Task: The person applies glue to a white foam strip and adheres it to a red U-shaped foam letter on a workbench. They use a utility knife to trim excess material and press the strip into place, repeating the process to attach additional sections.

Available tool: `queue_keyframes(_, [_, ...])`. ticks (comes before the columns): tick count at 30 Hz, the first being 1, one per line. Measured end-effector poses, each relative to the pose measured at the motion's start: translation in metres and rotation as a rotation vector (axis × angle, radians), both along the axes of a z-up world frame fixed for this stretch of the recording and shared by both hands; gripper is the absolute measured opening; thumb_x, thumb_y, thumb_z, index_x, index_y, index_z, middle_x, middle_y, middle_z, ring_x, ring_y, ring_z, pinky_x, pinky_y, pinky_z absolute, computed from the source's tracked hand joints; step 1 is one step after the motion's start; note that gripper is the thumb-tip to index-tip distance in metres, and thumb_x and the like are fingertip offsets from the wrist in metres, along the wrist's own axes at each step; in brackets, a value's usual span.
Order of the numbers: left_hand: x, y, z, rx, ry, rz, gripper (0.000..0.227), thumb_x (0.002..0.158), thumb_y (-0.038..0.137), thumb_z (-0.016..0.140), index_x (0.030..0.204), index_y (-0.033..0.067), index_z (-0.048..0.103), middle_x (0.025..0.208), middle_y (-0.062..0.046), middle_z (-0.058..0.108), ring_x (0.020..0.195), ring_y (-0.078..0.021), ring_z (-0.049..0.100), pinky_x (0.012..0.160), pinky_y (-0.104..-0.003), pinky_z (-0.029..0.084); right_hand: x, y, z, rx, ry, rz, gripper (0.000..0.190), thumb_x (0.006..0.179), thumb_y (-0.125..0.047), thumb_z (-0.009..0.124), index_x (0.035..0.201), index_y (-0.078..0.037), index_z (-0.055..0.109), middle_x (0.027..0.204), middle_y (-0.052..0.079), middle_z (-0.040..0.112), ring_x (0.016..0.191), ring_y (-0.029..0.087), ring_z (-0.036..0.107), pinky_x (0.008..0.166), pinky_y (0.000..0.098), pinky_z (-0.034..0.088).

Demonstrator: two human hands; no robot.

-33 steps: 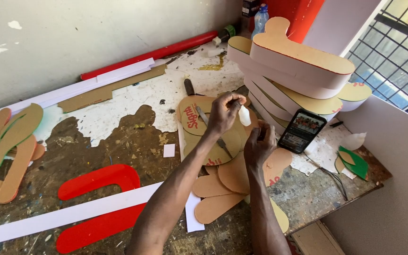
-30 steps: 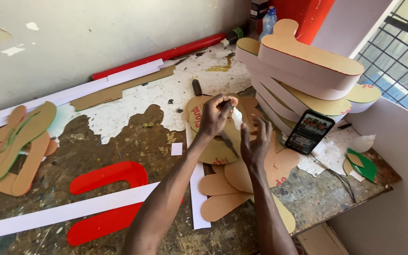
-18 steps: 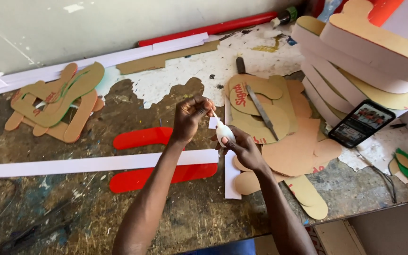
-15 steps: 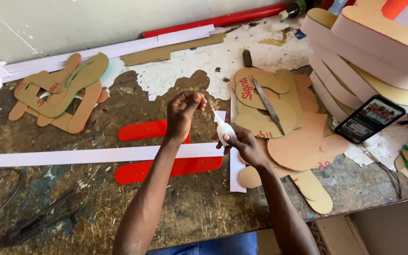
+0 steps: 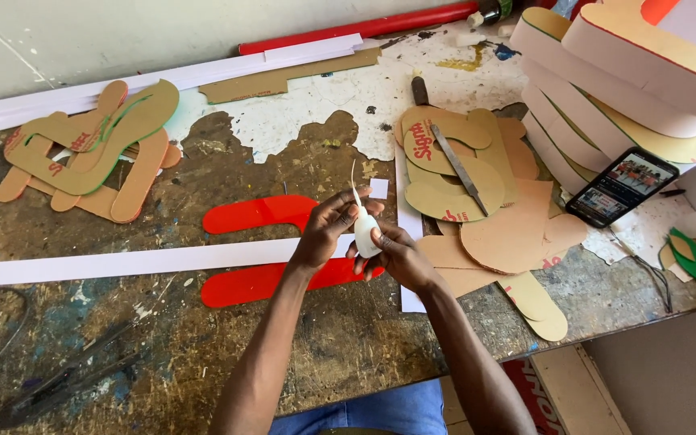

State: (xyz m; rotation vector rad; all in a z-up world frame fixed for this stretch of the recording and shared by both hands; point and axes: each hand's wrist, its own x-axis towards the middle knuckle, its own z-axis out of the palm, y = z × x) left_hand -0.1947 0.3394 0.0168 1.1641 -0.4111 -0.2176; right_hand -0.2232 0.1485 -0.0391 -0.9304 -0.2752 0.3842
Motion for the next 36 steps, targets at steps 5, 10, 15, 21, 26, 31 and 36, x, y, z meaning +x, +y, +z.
queue_keyframes(5, [-0.002,0.012,-0.012,-0.009,-0.029,0.0,0.053,0.119,0.027,0.061,0.168,0.0075,0.057,0.132,-0.024,0.081,0.098,-0.0163,0.08,0.061,-0.025,0.063,0.007,0.016,-0.028,0.046,0.026,0.01,0.05,0.119,-0.031,0.055,0.14,0.014,0.061,0.104,0.036,0.076,0.079,0.044,0.085,0.055,0.0422,0.074])
queue_keyframes(10, [-0.01,0.025,-0.006,-0.007,-0.039,0.01,0.058,0.119,0.028,0.061,0.173,0.0105,0.05,0.128,-0.025,0.082,0.088,-0.0155,0.081,0.042,-0.018,0.052,0.001,0.029,-0.028,0.055,0.039,0.018,0.049,0.118,-0.03,0.055,0.141,0.012,0.062,0.104,0.034,0.076,0.078,0.044,0.085,0.055,0.0431,0.074])
queue_keyframes(15, [-0.026,0.031,0.019,0.02,-0.098,0.063,0.064,0.117,0.027,0.064,0.176,0.0127,0.045,0.124,-0.023,0.083,0.112,-0.0199,0.077,0.075,-0.02,0.049,-0.002,0.035,-0.031,0.011,0.015,0.012,0.049,0.118,-0.031,0.055,0.143,0.01,0.062,0.106,0.035,0.078,0.08,0.045,0.086,0.057,0.0437,0.074])
queue_keyframes(21, [-0.004,0.041,-0.044,-0.112,-0.055,0.126,0.057,0.114,0.014,0.067,0.169,0.0106,0.055,0.118,-0.025,0.082,0.111,-0.0263,0.078,0.069,-0.021,0.056,-0.008,0.048,-0.022,-0.2,-0.047,-0.067,0.047,0.115,-0.03,0.061,0.142,0.008,0.068,0.111,0.028,0.079,0.082,0.036,0.083,0.053,0.0387,0.069])
queue_keyframes(26, [-0.008,0.062,-0.075,-0.164,-0.004,0.192,0.05,0.114,0.013,0.07,0.163,0.006,0.06,0.116,-0.026,0.081,0.108,-0.0273,0.079,0.056,-0.021,0.053,-0.016,0.068,-0.022,-0.278,-0.046,-0.013,0.048,0.116,-0.031,0.06,0.144,0.007,0.069,0.115,0.027,0.08,0.086,0.031,0.079,0.052,0.035,0.063])
queue_keyframes(31, [-0.022,0.093,-0.069,-0.179,0.006,0.264,0.042,0.114,0.01,0.069,0.156,0.0024,0.065,0.112,-0.023,0.082,0.107,-0.024,0.078,0.082,-0.026,0.06,-0.01,0.09,-0.034,-0.447,-0.069,0.029,0.046,0.115,-0.029,0.064,0.143,0.007,0.072,0.117,0.025,0.079,0.084,0.024,0.072,0.059,0.0343,0.063])
queue_keyframes(36, [-0.026,0.127,-0.07,-0.147,0.005,0.331,0.041,0.115,0.01,0.067,0.156,0.0024,0.067,0.114,-0.021,0.082,0.108,-0.0234,0.079,0.092,-0.03,0.061,-0.006,0.13,-0.026,-0.578,-0.149,0.064,0.045,0.112,-0.024,0.071,0.144,0.008,0.072,0.114,0.024,0.078,0.091,0.027,0.073,0.068,0.035,0.063])
